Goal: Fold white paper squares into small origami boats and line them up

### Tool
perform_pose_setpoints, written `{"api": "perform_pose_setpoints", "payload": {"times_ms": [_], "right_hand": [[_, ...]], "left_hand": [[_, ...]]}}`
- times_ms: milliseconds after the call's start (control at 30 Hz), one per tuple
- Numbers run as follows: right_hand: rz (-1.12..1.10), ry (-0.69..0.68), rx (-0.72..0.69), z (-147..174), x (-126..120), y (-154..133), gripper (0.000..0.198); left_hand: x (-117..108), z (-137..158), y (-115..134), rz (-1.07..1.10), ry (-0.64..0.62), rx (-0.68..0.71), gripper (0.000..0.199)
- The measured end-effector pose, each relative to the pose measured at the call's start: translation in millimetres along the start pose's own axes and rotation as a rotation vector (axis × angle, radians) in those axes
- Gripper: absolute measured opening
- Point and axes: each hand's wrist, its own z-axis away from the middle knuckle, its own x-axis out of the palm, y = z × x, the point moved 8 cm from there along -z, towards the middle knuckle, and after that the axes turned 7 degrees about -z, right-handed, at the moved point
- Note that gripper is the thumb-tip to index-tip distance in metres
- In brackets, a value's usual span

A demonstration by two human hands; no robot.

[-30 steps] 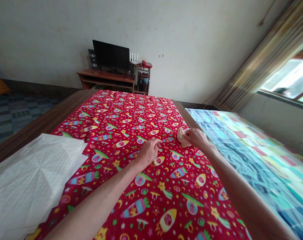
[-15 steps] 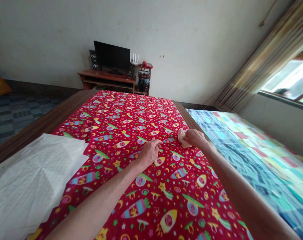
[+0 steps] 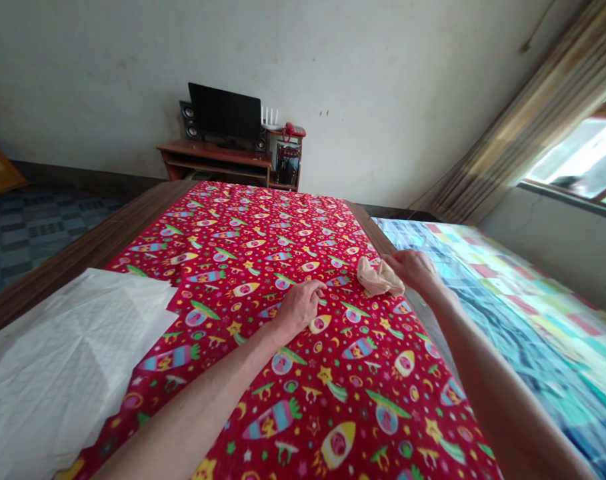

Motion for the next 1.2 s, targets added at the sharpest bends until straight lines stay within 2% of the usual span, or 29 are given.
{"api": "perform_pose_setpoints", "payload": {"times_ms": [200, 367, 533, 700, 733, 833, 933, 1033, 1133, 1200], "right_hand": [[-0.069, 0.048, 0.097, 11, -3, 42, 0.041], [-0.097, 0.063, 0.113, 32, 9, 49, 0.043], [-0.156, 0.074, 0.068, 51, 13, 41, 0.042], [-0.124, 0.155, 0.084, 70, -1, 32, 0.036], [-0.138, 0.193, 0.075, 76, -7, 26, 0.036], [-0.298, 0.215, -0.114, 99, -13, -18, 0.041], [-0.458, 0.089, -0.336, 130, 1, -79, 0.044], [-0.491, -0.051, -0.549, 160, 25, -134, 0.041], [-0.499, -0.104, -0.625, 179, 48, -161, 0.037], [-0.501, -0.042, -0.627, 185, 54, -166, 0.032]], "left_hand": [[0, 0, 2, 0.001, -0.003, 0.005, 0.034], [0, -1, 2, -0.005, -0.001, 0.004, 0.034], [0, 0, 1, -0.016, 0.006, 0.007, 0.034], [0, 0, 2, -0.016, 0.014, 0.012, 0.034], [-1, 0, 3, -0.017, 0.015, 0.015, 0.034], [-10, 0, 13, -0.026, 0.013, 0.040, 0.034], [-34, 6, 27, -0.052, 0.002, 0.091, 0.029], [-75, 25, 37, -0.126, -0.010, 0.163, 0.028], [-131, 57, 32, -0.258, 0.011, 0.181, 0.027], [-167, 86, 13, -0.384, -0.011, 0.094, 0.028]]}}
